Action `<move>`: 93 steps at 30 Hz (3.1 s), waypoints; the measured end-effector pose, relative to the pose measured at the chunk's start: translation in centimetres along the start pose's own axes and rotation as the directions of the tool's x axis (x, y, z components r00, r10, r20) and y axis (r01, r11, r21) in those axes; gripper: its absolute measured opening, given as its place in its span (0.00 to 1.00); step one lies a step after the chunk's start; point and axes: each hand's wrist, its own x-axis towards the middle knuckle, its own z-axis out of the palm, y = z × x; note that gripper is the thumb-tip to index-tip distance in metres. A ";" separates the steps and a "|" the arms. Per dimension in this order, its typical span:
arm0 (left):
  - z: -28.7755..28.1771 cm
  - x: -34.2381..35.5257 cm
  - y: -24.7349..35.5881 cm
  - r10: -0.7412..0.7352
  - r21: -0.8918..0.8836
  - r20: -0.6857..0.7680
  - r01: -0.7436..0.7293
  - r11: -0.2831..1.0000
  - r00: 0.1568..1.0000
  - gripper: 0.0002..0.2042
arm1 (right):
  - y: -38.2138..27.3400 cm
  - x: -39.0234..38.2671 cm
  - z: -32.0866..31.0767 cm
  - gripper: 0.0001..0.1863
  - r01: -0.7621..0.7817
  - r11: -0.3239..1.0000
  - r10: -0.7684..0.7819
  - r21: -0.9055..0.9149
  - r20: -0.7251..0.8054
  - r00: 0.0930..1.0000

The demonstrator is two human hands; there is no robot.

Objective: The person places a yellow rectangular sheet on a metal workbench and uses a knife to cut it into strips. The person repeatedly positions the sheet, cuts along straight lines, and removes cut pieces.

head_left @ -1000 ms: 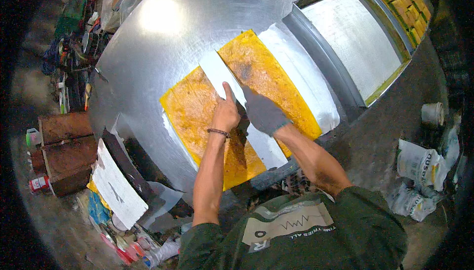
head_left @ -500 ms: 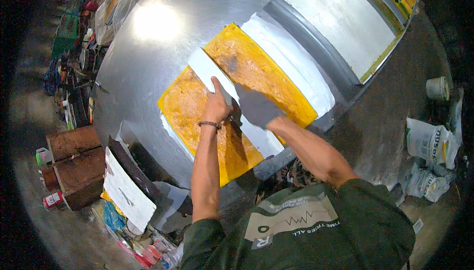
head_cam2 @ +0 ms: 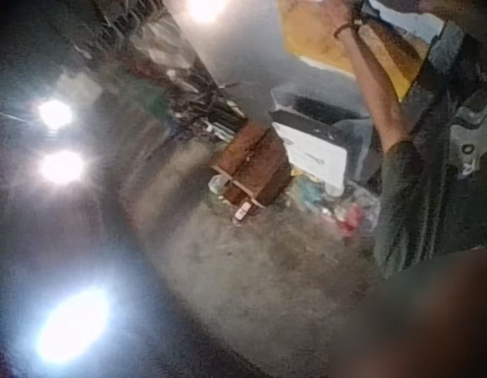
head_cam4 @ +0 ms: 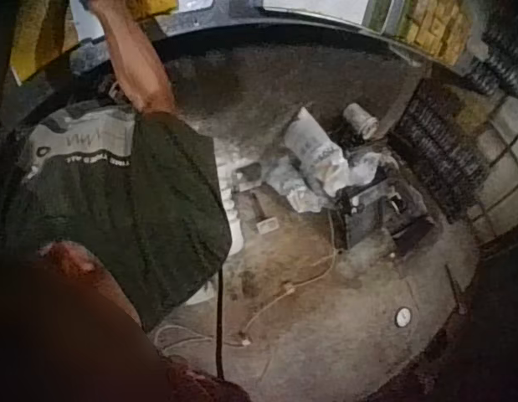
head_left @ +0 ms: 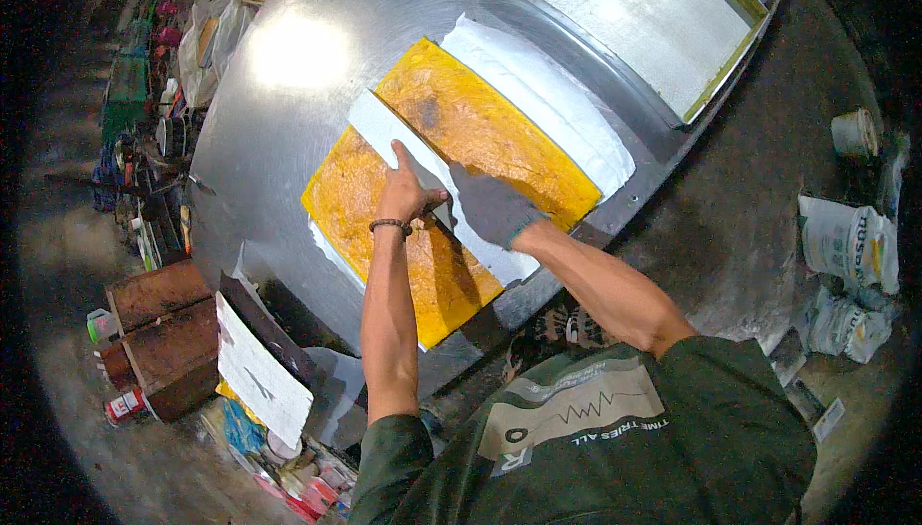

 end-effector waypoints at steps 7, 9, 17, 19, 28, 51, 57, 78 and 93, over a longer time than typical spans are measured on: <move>-0.1 -0.2 0.3 -0.057 -0.116 0.081 0.066 0.991 0.995 0.70 | 0.5 -2.1 0.4 0.19 -0.030 0.999 0.030 -0.031 -0.002 1.000; -0.1 0.2 0.0 -0.012 -0.103 0.046 0.016 0.994 0.999 0.70 | 0.9 -2.5 0.5 0.22 -0.023 1.000 0.023 -0.015 0.013 1.000; 0.1 0.2 -0.2 0.016 -0.021 0.001 -0.016 1.000 1.000 0.68 | 2.4 -5.0 1.4 0.20 -0.031 1.000 0.031 0.000 0.009 0.999; -0.2 0.0 0.1 -0.026 -0.075 0.042 0.029 0.997 0.999 0.67 | 2.6 -5.4 1.4 0.19 0.041 0.999 -0.041 0.004 -0.058 0.997; -0.9 -1.1 1.9 -0.107 -0.072 0.057 0.111 0.991 0.993 0.62 | 3.2 -7.9 1.4 0.19 0.086 0.996 -0.080 0.035 -0.138 0.987; -1.3 -1.4 2.9 -0.038 0.010 0.011 0.038 0.999 0.999 0.62 | 2.8 -15.9 -1.7 0.27 -0.091 0.996 0.089 0.008 0.137 0.987; -1.1 -0.9 2.0 -0.092 -0.033 0.064 0.095 0.995 0.994 0.62 | 3.7 -18.6 -1.1 0.30 -0.058 0.997 0.054 0.052 0.072 0.996; -1.0 -0.9 2.1 -0.101 -0.015 0.039 0.102 0.995 0.994 0.62 | 4.7 -24.7 -2.7 0.34 -0.208 0.976 0.216 -0.059 0.287 0.933; -1.7 -0.7 2.5 -0.128 0.240 0.061 0.110 0.965 0.990 0.66 | 11.9 -37.0 -2.7 0.32 -0.181 0.973 0.200 -0.142 0.137 0.970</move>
